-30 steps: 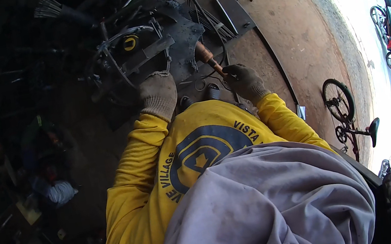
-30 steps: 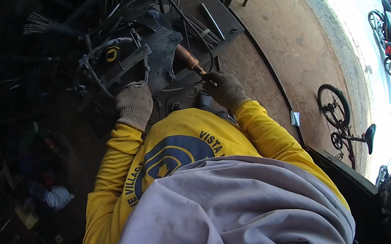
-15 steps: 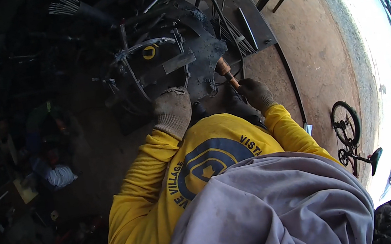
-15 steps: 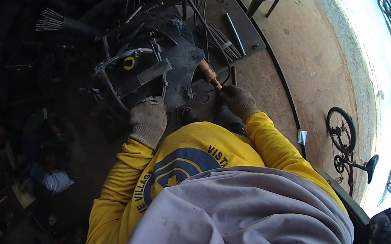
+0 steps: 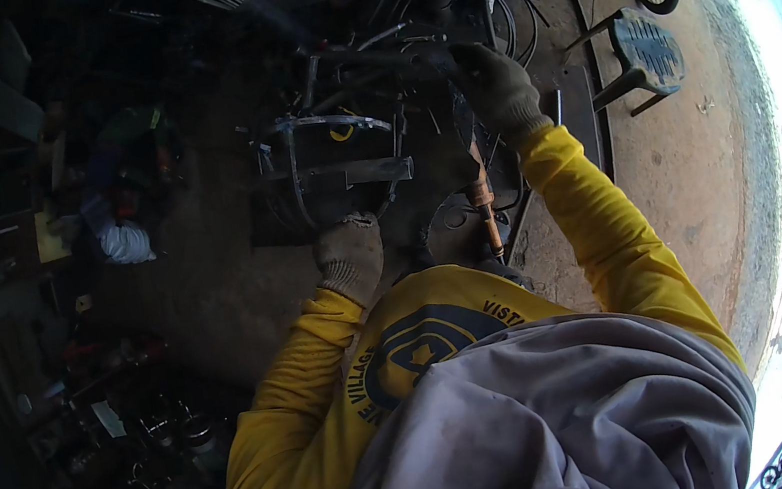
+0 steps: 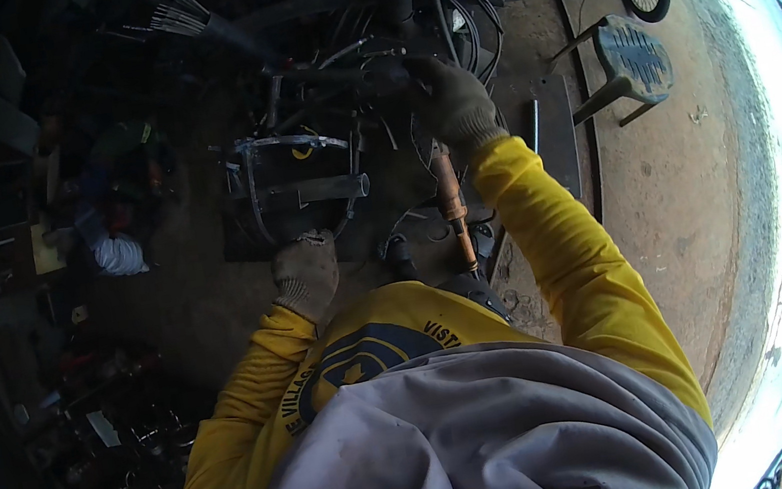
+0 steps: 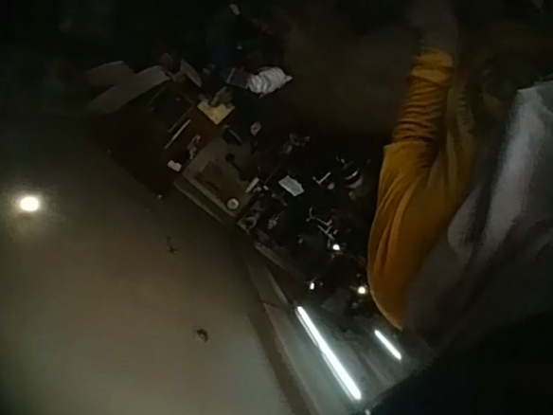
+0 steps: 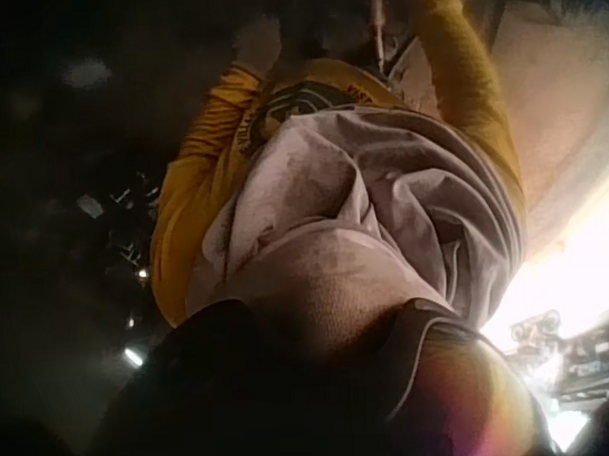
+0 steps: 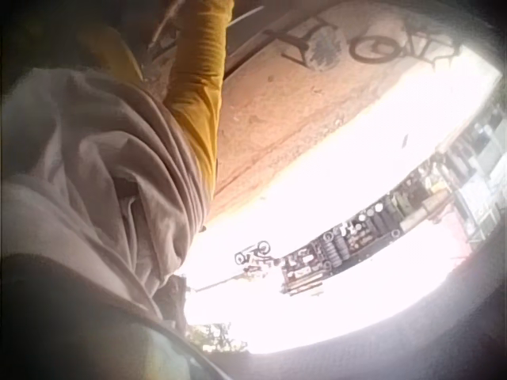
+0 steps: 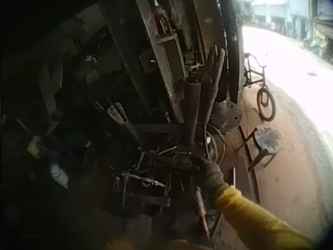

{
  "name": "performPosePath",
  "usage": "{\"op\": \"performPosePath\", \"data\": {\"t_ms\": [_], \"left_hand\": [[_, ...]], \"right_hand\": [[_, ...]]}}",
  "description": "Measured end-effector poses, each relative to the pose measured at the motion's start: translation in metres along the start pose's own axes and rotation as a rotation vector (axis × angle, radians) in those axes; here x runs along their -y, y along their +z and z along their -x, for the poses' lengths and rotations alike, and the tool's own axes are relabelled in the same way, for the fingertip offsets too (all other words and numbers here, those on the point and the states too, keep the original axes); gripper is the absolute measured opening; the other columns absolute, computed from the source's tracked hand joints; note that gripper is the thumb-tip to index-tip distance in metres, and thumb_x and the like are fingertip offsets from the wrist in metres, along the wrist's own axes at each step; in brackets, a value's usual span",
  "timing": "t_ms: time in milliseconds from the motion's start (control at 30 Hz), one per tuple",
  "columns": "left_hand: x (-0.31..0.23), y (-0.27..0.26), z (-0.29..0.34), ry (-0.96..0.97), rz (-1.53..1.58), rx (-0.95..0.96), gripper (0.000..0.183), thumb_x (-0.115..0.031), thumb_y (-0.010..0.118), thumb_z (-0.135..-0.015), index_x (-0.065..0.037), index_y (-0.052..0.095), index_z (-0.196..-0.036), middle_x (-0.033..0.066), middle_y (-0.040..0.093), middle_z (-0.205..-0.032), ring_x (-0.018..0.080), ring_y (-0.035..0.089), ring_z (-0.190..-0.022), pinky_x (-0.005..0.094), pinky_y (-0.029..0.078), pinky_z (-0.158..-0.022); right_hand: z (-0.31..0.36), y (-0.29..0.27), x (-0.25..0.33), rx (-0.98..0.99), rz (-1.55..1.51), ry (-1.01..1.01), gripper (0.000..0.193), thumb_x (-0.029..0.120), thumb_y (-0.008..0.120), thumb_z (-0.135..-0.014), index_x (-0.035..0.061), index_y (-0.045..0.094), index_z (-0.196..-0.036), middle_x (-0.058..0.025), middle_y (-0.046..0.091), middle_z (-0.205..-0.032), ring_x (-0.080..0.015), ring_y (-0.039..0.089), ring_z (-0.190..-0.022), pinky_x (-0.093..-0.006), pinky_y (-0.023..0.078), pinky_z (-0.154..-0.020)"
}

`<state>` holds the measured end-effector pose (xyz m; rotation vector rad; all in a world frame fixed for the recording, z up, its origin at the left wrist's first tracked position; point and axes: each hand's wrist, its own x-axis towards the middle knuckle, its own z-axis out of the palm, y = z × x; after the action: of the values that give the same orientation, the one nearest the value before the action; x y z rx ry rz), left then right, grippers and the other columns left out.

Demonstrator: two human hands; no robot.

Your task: The person handles curved metal wire structures on a workbench, uses a hammer to shape metal strips, and fits a large circular metal component onto the cage structure.

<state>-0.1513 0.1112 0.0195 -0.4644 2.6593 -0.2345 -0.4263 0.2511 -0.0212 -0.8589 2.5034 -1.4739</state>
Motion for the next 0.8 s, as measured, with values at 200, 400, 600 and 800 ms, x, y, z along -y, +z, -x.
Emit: {"op": "performPosePath", "data": {"t_ms": [200,400,600,800], "left_hand": [[-0.009,0.002,0.003,-0.033,0.021,-0.107,0.011,-0.016,0.062,-0.086,-0.013,0.073,-0.088,0.0086,0.074,-0.087,0.0268,0.073,-0.082,0.0378,0.059,-0.064],[-0.013,0.009,-0.006,-0.158,0.096,0.033,0.017,-0.019,0.071,-0.082,-0.011,0.069,-0.098,0.0086,0.073,-0.096,0.0276,0.072,-0.091,0.0402,0.059,-0.075],[-0.012,0.012,0.011,-0.121,0.124,-0.134,0.01,-0.014,0.063,-0.086,-0.011,0.07,-0.092,0.0101,0.071,-0.091,0.0283,0.071,-0.087,0.0406,0.058,-0.072],[-0.012,0.023,-0.01,-0.139,0.107,-0.208,0.01,-0.013,0.059,-0.086,-0.011,0.069,-0.089,0.0087,0.071,-0.09,0.0272,0.071,-0.084,0.0407,0.057,-0.069]], "right_hand": [[-0.114,0.024,0.019,0.4,0.419,-0.14,0.04,0.036,0.062,-0.091,0.0137,0.066,-0.124,-0.0192,0.069,-0.116,-0.0384,0.066,-0.108,-0.0461,0.052,-0.091],[-0.15,0.07,0.004,0.539,0.634,-0.147,0.037,0.034,0.059,-0.088,0.0171,0.068,-0.12,-0.0186,0.071,-0.11,-0.0362,0.069,-0.102,-0.0465,0.056,-0.086],[-0.156,0.104,0.017,0.58,0.818,-0.367,0.034,0.025,0.055,-0.092,0.0206,0.067,-0.123,-0.013,0.072,-0.114,-0.0321,0.07,-0.104,-0.0457,0.057,-0.087],[-0.188,0.12,-0.029,0.545,0.849,-0.397,0.042,0.022,0.048,-0.097,0.0106,0.058,-0.136,-0.0156,0.062,-0.135,-0.0322,0.064,-0.119,-0.0451,0.052,-0.098]]}}
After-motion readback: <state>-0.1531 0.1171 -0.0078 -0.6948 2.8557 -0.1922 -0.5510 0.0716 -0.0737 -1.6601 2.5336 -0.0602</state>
